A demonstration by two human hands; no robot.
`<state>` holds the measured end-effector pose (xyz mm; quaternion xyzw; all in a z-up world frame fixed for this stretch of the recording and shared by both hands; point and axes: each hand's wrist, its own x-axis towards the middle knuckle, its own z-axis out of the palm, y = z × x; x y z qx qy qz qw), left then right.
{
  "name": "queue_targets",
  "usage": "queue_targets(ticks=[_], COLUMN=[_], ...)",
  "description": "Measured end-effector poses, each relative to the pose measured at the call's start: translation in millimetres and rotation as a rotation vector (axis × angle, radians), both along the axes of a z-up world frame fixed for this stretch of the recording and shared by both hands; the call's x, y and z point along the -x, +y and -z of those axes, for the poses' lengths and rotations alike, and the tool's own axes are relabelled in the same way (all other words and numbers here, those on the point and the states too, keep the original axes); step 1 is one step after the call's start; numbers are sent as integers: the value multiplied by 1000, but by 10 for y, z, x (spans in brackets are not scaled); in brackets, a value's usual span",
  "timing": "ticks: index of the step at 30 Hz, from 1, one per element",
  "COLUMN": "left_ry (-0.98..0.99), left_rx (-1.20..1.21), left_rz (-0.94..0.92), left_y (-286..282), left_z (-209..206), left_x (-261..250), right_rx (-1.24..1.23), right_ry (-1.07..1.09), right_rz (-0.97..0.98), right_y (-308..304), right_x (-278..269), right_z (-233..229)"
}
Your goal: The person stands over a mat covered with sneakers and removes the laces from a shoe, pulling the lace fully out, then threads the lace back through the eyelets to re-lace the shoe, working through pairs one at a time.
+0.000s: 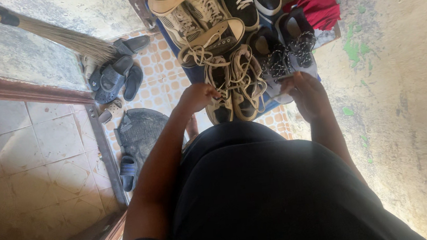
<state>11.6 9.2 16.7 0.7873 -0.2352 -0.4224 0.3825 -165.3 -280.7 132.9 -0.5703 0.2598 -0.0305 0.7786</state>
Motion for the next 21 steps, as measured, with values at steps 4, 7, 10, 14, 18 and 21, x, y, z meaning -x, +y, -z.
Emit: queue_targets(ticks=[4,7,10,14,18,21], left_ry=[-295,-518,-583,-510,-556,-514], left_rx=[170,121,60,-94,70,101], left_rz=[-194,-94,-41,17,-73,-112], left_y=[-206,-376,-509,-587,-501,-420], left_z=[255,424,566,670,659,609], left_x=[115,130,129,101,80,95], right_rx=[204,465,601,842,1102,1143], right_ry=[96,234,252,143,48,15], right_rz=[-69,-138,-259,-420,-442,-458], right_y=[36,38,85,268,510,667], right_x=[366,498,496,324,-61,-420], right_z=[-20,-26,-60,-167,-232,-127])
